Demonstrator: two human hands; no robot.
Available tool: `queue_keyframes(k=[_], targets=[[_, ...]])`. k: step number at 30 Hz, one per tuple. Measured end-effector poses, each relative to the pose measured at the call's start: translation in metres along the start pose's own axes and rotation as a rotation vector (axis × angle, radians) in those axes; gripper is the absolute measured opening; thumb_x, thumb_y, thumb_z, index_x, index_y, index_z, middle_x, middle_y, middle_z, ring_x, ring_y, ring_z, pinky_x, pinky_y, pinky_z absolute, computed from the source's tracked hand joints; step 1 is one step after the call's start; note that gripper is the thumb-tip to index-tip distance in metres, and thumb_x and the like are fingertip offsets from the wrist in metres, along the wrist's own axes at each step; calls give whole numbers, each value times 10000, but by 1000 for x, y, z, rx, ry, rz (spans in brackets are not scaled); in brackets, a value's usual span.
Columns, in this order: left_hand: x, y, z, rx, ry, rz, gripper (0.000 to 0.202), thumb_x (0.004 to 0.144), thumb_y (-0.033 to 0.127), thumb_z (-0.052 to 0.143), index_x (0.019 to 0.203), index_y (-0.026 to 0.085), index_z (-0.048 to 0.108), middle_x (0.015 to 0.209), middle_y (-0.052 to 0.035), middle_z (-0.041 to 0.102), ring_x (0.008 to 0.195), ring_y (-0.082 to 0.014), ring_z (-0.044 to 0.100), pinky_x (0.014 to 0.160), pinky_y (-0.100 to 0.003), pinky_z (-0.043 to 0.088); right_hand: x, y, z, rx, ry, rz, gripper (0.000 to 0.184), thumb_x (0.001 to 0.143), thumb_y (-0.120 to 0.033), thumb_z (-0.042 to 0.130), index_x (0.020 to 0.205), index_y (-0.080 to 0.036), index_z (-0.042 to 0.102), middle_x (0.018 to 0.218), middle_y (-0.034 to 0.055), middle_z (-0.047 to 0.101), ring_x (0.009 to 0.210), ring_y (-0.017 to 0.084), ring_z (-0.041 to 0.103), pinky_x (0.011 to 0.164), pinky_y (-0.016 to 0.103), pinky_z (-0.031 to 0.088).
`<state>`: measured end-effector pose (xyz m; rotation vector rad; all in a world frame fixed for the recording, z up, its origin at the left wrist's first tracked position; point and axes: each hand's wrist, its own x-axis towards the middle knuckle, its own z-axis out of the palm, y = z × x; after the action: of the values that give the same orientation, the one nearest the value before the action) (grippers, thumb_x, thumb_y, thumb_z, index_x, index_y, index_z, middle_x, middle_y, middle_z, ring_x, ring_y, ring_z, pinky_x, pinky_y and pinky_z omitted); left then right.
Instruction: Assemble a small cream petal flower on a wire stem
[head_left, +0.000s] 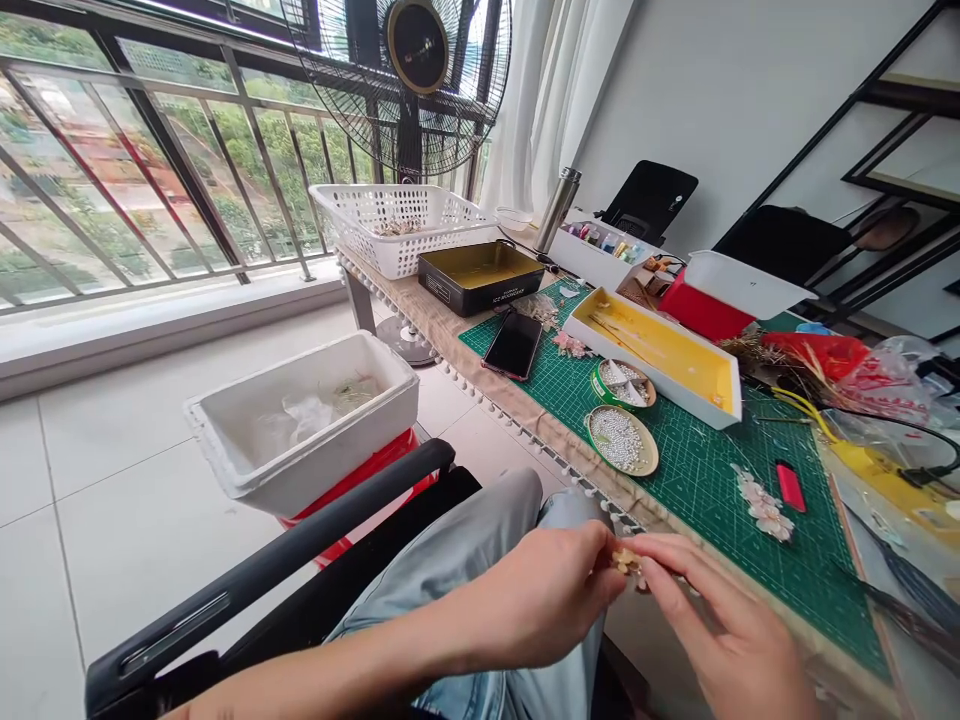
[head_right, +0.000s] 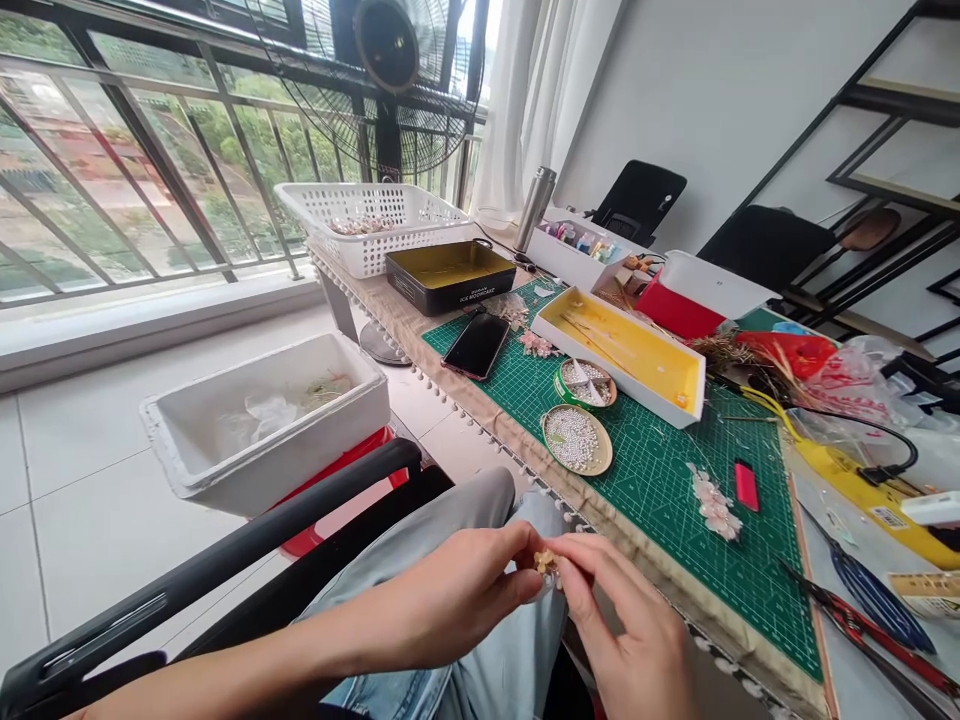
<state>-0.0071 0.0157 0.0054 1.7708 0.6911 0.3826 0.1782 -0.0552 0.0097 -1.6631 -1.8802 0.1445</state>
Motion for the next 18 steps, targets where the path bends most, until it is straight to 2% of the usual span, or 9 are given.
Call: queue_keyframes(k=[3, 7, 10, 13, 15, 16, 17, 18], targets=[[2, -1, 0, -64, 12, -15, 113, 900, 300, 483, 890, 204, 543, 723, 23, 578, 610, -113, 506, 571, -218, 327, -2, 1, 1, 110, -31, 126, 189, 907, -349, 560, 930, -300, 741, 955, -26, 750, 853, 140, 718, 773, 159, 559], [6, -4, 1, -204, -36, -38, 79, 890, 279, 491, 866, 205, 507, 724, 44, 573, 576, -92, 533, 593, -213, 356, -10, 9, 8, 226, -47, 339, 248, 879, -441, 587, 943, -255, 738, 1000, 27, 743, 883, 178, 715, 783, 190, 567], [8, -7, 3, -221, -36, -53, 144, 909, 306, 463, 811, 203, 484, 750, 32, 589, 585, -93, 526, 598, -218, 363, -15, 10, 16, 408, -34, 518, 368, 849, -499, 623, 1092, -227, 667, 1120, 82, 714, 1017, 225, 688, 804, 234, 577], [9, -9, 6, -153, 41, -34, 149, 913, 296, 451, 800, 204, 481, 756, 15, 617, 650, -119, 551, 614, -226, 367, -20, 1, 26, 663, -76, 608, 516, 842, -499, 643, 1282, -260, 517, 1237, 104, 654, 1121, 231, 638, 829, 281, 574], [9, -11, 7, -128, 101, -14, 124, 917, 284, 440, 836, 204, 490, 789, 3, 635, 700, -133, 573, 616, -226, 369, -24, -8, 33, 842, -157, 662, 498, 841, -490, 649, 1269, -275, 512, 1166, 90, 667, 1011, 211, 670, 770, 283, 576], [9, -11, 6, -125, 119, -8, 120, 920, 280, 430, 850, 204, 490, 795, 3, 633, 696, -131, 570, 609, -224, 368, -26, -12, 37, 925, -198, 708, 450, 841, -492, 649, 1217, -269, 544, 1037, 69, 687, 862, 188, 686, 683, 263, 568], [8, -11, 6, -130, 122, -6, 116, 922, 276, 426, 853, 203, 486, 779, 9, 620, 662, -121, 555, 594, -220, 364, -29, -15, 40, 998, -240, 769, 398, 836, -501, 652, 1140, -253, 581, 861, 33, 672, 675, 150, 650, 567, 229, 528], [8, -11, 4, -141, 118, -9, 118, 922, 275, 424, 845, 203, 477, 744, 22, 597, 608, -105, 527, 573, -215, 355, -31, -17, 42, 1051, -271, 830, 360, 827, -515, 659, 1042, -232, 608, 702, -12, 600, 512, 99, 543, 464, 187, 442]])
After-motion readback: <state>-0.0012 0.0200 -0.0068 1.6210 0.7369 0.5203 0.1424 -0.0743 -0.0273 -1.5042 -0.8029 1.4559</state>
